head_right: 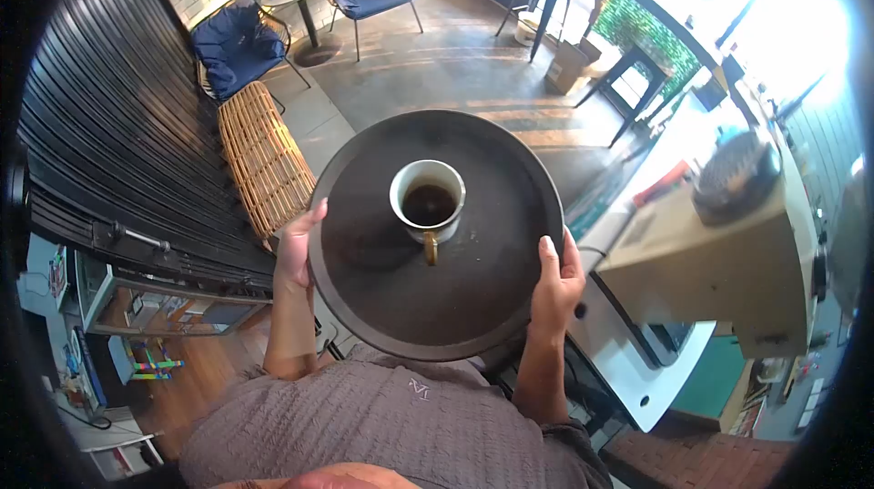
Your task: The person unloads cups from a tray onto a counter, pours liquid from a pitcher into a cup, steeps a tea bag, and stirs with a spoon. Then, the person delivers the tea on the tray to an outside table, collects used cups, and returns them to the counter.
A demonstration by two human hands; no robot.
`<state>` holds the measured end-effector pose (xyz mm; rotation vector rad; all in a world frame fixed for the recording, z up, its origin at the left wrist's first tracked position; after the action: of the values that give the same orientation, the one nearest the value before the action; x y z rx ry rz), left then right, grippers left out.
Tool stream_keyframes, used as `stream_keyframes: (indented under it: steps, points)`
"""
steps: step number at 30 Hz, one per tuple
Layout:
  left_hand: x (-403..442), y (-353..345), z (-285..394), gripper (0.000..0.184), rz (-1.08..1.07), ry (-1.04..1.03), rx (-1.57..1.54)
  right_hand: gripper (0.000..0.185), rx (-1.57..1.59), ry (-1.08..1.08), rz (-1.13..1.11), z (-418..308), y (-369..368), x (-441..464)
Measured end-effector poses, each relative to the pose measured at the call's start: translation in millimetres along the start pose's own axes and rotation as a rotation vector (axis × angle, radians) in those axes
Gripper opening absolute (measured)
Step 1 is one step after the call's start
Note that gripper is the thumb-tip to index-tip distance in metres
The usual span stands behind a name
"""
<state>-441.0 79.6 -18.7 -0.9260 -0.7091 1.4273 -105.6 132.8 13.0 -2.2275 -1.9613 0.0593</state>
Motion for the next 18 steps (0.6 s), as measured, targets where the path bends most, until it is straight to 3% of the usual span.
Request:
stream_keyframes:
  steps: [3,12,18]
  points:
    - [15.7,24.0,45.9,0.045,0.036,0.055,-0.047,0.037,0.057,-0.032,-0.101,14.6,-55.8,32.7]
    - [65.5,82.2,165.0,0.039,0.182,-0.153,-0.005,0.037,0.085,-0.094,-0.121,58.4,-204.1,107.2]
    - [117.3,109.8,197.8,0.038,0.25,-0.167,-0.01,0.037,0.052,-0.077,-0.191,84.1,-257.4,177.0]
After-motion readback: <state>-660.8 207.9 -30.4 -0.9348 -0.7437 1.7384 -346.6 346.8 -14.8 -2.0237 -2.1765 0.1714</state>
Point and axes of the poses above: each hand's wrist, its own x-axis towards the middle knuckle, its own y-axis out of the back of the hand, z = x × y, the point moved 2 cm from there along x, towards the middle knuckle, and after that the axes turned 6 degrees about -z, right-handed, at the moved point
